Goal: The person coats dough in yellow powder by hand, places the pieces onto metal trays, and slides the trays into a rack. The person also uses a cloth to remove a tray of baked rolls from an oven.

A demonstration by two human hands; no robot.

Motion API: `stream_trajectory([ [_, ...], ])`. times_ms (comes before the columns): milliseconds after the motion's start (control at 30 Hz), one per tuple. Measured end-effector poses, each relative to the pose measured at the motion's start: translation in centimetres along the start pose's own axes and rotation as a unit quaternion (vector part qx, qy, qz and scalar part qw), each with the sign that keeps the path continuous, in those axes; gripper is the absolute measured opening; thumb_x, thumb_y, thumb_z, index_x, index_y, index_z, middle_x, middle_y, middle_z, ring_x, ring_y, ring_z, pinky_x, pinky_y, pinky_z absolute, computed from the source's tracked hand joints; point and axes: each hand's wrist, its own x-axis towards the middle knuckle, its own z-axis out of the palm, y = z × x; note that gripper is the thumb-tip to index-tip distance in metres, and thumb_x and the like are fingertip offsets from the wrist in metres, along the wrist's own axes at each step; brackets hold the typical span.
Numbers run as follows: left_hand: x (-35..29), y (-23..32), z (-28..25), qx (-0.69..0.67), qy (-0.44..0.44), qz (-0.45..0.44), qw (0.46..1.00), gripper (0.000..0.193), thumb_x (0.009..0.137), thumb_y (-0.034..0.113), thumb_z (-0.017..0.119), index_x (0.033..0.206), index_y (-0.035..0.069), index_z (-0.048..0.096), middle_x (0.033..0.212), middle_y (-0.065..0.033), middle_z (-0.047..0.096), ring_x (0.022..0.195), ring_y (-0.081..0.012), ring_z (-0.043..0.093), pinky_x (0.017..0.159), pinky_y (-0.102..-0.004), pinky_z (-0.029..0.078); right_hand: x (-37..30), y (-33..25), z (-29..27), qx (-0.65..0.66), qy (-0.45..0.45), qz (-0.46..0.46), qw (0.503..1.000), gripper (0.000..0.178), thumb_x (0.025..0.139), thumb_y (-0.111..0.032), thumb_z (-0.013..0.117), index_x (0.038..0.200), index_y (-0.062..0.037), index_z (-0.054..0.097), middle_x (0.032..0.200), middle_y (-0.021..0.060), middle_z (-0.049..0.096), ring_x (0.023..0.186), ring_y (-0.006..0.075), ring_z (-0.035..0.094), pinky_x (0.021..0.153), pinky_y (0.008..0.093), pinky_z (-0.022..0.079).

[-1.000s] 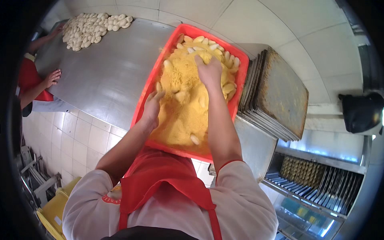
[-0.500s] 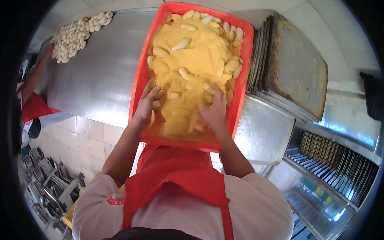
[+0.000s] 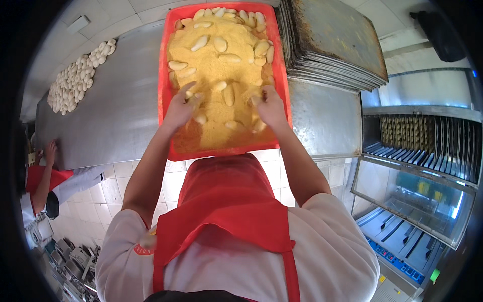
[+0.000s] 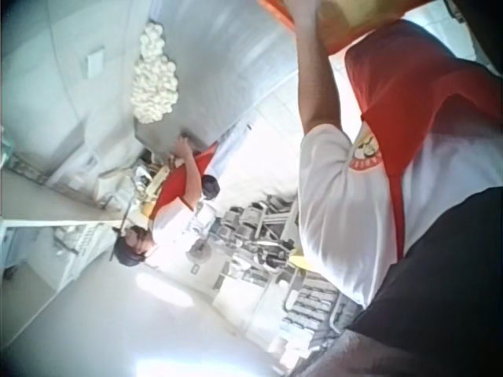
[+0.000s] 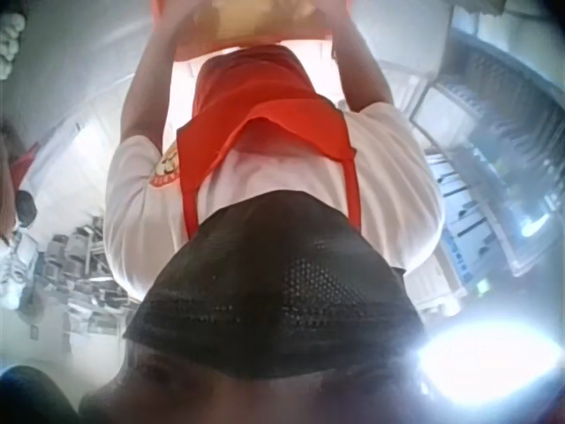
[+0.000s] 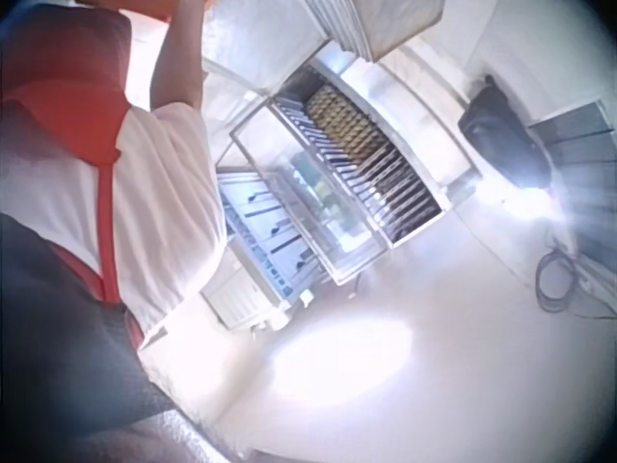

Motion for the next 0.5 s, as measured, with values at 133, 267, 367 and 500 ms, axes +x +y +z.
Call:
stream_trajectory([
  [133,-1.2,1.4,-2.1,-0.012,0.045,-0.002,0.999,0.034,0.1,0.024,0.066,0.128,0.005,0.064,0.094,-0.0196,0.07,0.085,-0.0279,0.07,0.08,-0.0403,0.055,-2.3,-3.5,-2.0,0.369,-0.043,0.198,0.907,0.05,0.099,-0.023,0.065,0.142,-0.0028,0.048,0.12,0.0144,0.065,0.107,0.0223,0.067,0.086,0.0372,0.055],
  [267,0.7,2.5,-0.5,0.093,-0.018,0.09,0.991,0.033,0.095,0.024,0.07,0.121,0.005,0.066,0.096,-0.0198,0.071,0.089,-0.0324,0.069,0.082,-0.0429,0.054,-2.1,-7.9,-1.2,0.094,-0.092,0.079,0.988,0.04,0.093,-0.032,0.069,0.12,-0.0024,0.066,0.118,0.0177,0.07,0.115,0.0277,0.067,0.096,0.0399,0.053],
  [367,5.0,1.2,2.3,0.191,-0.007,0.17,0.967,0.037,0.091,0.028,0.073,0.119,0.005,0.067,0.099,-0.0209,0.071,0.095,-0.0368,0.068,0.086,-0.0461,0.053,0.9,-8.2,3.3,-0.144,-0.088,-0.003,0.986,0.046,0.085,-0.038,0.075,0.112,-0.0008,0.068,0.117,0.0206,0.071,0.113,0.0339,0.068,0.094,0.0407,0.054],
  [500,6.3,0.8,0.7,0.184,-0.054,0.105,0.976,0.047,0.084,0.035,0.081,0.117,0.004,0.067,0.103,-0.0227,0.072,0.096,-0.0361,0.069,0.086,-0.0427,0.055,2.4,-9.5,3.0,-0.253,-0.166,-0.04,0.952,0.054,0.08,-0.042,0.081,0.111,0.0001,0.067,0.113,0.0208,0.071,0.106,0.0346,0.07,0.089,0.0408,0.055],
])
